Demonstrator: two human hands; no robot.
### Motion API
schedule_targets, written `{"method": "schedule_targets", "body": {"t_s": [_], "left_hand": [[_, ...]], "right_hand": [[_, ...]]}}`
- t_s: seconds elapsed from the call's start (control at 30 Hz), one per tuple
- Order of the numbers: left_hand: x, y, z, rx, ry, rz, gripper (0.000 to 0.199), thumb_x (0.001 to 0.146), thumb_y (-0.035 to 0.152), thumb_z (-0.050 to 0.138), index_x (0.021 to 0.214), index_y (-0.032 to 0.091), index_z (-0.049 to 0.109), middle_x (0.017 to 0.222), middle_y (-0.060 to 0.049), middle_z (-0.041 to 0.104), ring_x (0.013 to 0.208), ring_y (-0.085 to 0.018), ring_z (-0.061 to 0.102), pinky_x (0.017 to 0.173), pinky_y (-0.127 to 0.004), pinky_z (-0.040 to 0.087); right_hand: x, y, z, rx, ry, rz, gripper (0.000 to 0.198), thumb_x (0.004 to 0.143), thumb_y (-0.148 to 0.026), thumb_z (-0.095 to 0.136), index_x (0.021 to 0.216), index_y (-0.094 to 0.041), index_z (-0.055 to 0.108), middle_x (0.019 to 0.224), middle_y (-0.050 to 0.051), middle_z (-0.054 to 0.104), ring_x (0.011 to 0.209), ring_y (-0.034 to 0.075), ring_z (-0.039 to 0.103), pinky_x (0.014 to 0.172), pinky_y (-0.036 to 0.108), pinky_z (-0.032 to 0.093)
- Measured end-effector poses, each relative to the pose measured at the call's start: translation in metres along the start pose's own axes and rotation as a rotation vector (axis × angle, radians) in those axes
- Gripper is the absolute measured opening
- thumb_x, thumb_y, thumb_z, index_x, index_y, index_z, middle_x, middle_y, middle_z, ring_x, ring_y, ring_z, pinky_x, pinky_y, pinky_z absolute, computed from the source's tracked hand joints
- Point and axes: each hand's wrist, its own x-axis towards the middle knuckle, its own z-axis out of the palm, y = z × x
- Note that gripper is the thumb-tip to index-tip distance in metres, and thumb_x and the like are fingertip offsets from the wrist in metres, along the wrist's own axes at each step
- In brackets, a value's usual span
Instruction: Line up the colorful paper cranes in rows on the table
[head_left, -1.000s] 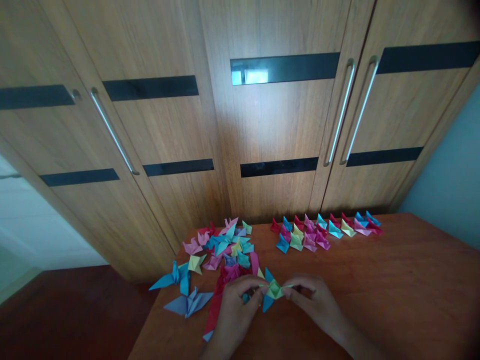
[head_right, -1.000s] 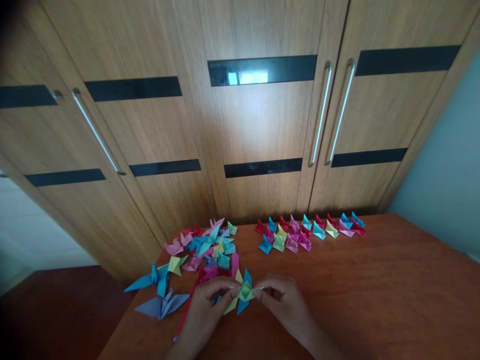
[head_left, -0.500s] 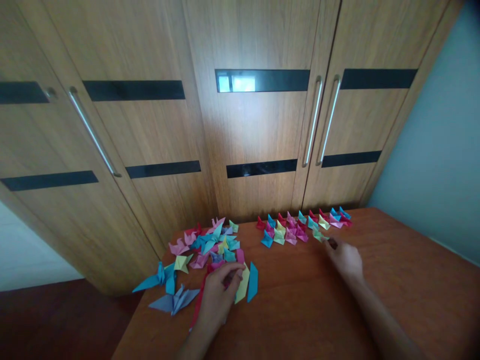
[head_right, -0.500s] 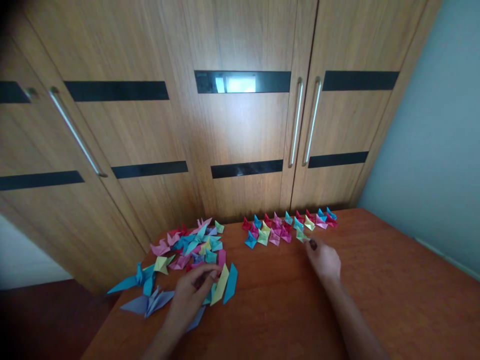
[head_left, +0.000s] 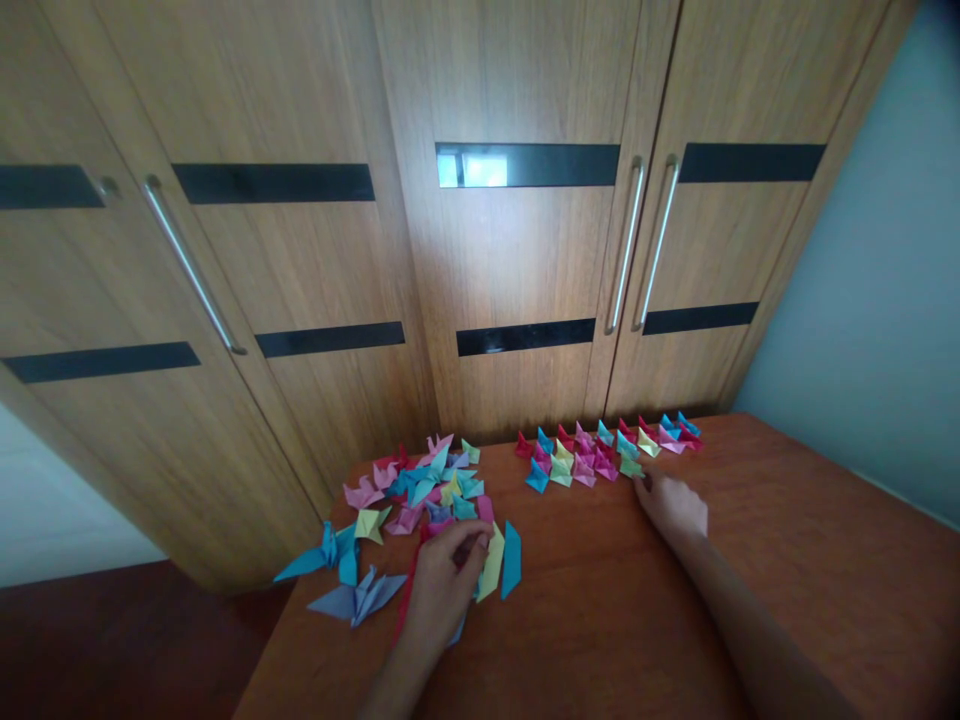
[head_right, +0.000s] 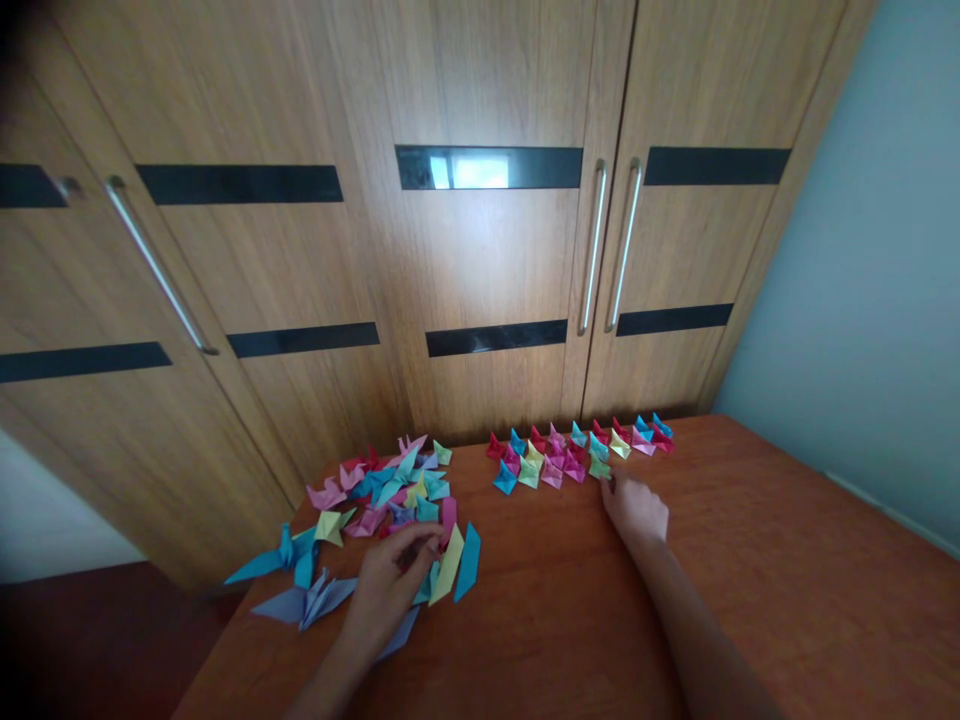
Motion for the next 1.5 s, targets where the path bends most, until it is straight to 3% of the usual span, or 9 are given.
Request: {"method": "schedule_targets", "body": {"t_s": [0.5,0.67,0.8,0.93,1.03,1.23,1.5], "left_hand": [[0.004,-0.005,-0.009,0.071,0.022,0.013,0.022,0.084,0.030,0.050,0.089,0.020,0.070,0.078,-0.002,0.071,0.068,-0.018,0.064,0.062,-0.025,0.048],[0.011,-0.008,-0.036,0.230,0.147,0.062,0.023,0.083,0.030,0.051,0.094,0.022,0.069,0.094,-0.004,0.072,0.086,-0.020,0.066,0.077,-0.030,0.050],[0.015,-0.013,-0.064,0.396,0.223,0.010,0.026,0.084,0.033,0.049,0.098,0.021,0.067,0.093,-0.005,0.071,0.082,-0.021,0.066,0.074,-0.030,0.050],[0.006,-0.012,-0.067,0.517,0.109,0.032,0.022,0.084,0.030,0.049,0.093,0.023,0.067,0.092,-0.004,0.070,0.080,-0.020,0.065,0.073,-0.029,0.049],[-0.005,-0.006,-0.058,0.557,-0.004,0.093,0.019,0.084,0.026,0.050,0.091,0.024,0.068,0.096,-0.004,0.069,0.089,-0.022,0.064,0.079,-0.030,0.046],[-0.023,0.005,-0.046,0.562,-0.145,0.036,0.018,0.084,0.022,0.051,0.090,0.024,0.067,0.093,-0.005,0.067,0.084,-0.020,0.062,0.074,-0.027,0.045],[-0.029,-0.009,-0.036,0.614,-0.211,-0.046,0.019,0.078,0.017,0.056,0.091,0.025,0.068,0.098,-0.004,0.069,0.086,-0.021,0.064,0.075,-0.026,0.045]], "right_hand": [[0.010,-0.005,0.001,-0.010,-0.041,0.002,0.042,0.089,-0.049,0.036,0.111,-0.022,0.061,0.099,0.015,0.068,0.088,0.031,0.065,0.070,0.038,0.048],[0.002,-0.004,-0.013,0.033,-0.039,0.000,0.043,0.087,-0.048,0.040,0.115,-0.022,0.059,0.098,0.015,0.068,0.087,0.030,0.065,0.069,0.036,0.046],[-0.020,-0.032,-0.018,0.159,0.008,-0.169,0.035,0.089,-0.042,0.041,0.107,-0.020,0.061,0.086,0.010,0.070,0.078,0.023,0.065,0.064,0.028,0.041],[-0.058,-0.074,-0.009,0.348,-0.102,-0.471,0.022,0.088,-0.032,0.044,0.086,-0.021,0.063,0.075,0.003,0.068,0.068,0.016,0.061,0.060,0.023,0.036],[-0.084,-0.094,0.001,0.403,-0.163,-0.604,0.019,0.086,-0.025,0.046,0.080,-0.021,0.063,0.070,0.001,0.066,0.064,0.014,0.059,0.057,0.022,0.033],[-0.098,-0.094,0.016,0.422,-0.189,-0.661,0.018,0.085,-0.022,0.045,0.079,-0.021,0.062,0.073,-0.001,0.066,0.066,0.013,0.059,0.059,0.021,0.033],[-0.094,-0.091,0.015,0.460,-0.220,-0.682,0.018,0.085,-0.023,0.044,0.081,-0.023,0.062,0.075,-0.001,0.065,0.069,0.014,0.059,0.061,0.021,0.035]]}}
